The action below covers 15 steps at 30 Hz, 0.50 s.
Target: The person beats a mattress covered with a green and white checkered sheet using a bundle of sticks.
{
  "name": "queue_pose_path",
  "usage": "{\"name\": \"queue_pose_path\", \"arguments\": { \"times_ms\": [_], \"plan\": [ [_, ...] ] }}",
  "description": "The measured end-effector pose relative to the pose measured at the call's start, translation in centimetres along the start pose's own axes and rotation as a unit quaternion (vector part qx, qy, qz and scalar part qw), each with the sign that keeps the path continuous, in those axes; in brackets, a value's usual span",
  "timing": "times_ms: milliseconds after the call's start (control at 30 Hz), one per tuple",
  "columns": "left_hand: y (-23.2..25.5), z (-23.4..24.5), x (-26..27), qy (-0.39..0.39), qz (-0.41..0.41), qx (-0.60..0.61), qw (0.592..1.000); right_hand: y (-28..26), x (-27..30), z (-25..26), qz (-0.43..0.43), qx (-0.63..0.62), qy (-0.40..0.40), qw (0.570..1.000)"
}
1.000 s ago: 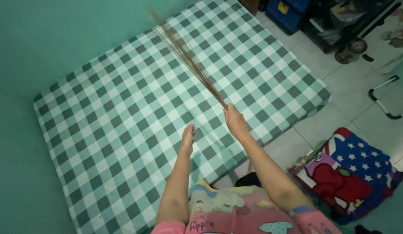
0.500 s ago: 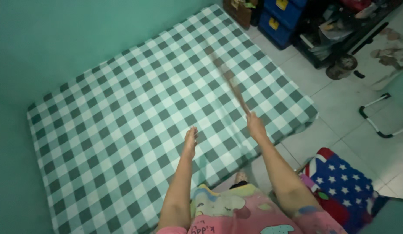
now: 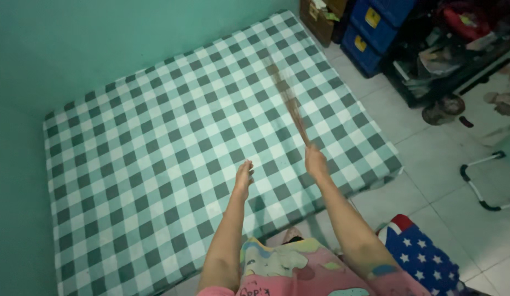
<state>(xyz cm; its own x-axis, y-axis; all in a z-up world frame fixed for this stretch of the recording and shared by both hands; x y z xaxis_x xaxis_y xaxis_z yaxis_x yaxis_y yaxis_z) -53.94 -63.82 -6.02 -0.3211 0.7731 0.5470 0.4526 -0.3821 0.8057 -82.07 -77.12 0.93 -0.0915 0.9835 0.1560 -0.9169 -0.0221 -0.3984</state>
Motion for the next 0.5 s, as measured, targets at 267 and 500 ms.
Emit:
{"name": "queue_pose_path", "arguments": {
  "times_ms": [267,500],
  "plan": [
    [-1.2,-0.3,0.2,0.042,0.009,0.008,0.999,-2.5,-2.4,5.2,0.068,-0.080,0.053,0.993],
    [-0.7,-0.3,0.2,0.048,-0.003,0.012,0.999,2.8,-5.4,7.7,-0.032,-0.077,0.058,0.995]
  ]
}}
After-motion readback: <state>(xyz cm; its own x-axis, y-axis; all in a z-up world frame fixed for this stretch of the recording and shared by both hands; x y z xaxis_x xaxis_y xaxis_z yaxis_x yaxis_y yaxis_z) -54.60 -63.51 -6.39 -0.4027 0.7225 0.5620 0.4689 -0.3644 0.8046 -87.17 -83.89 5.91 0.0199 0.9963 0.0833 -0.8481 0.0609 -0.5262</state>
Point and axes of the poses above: each hand's wrist, its own x-axis away from the middle knuckle, its own z-axis out of the back of the hand, y = z × x, the point moved 7 cm from there along -x, towards the middle knuckle, and after that the axes turned 11 degrees about x, right-handed, at the moved point
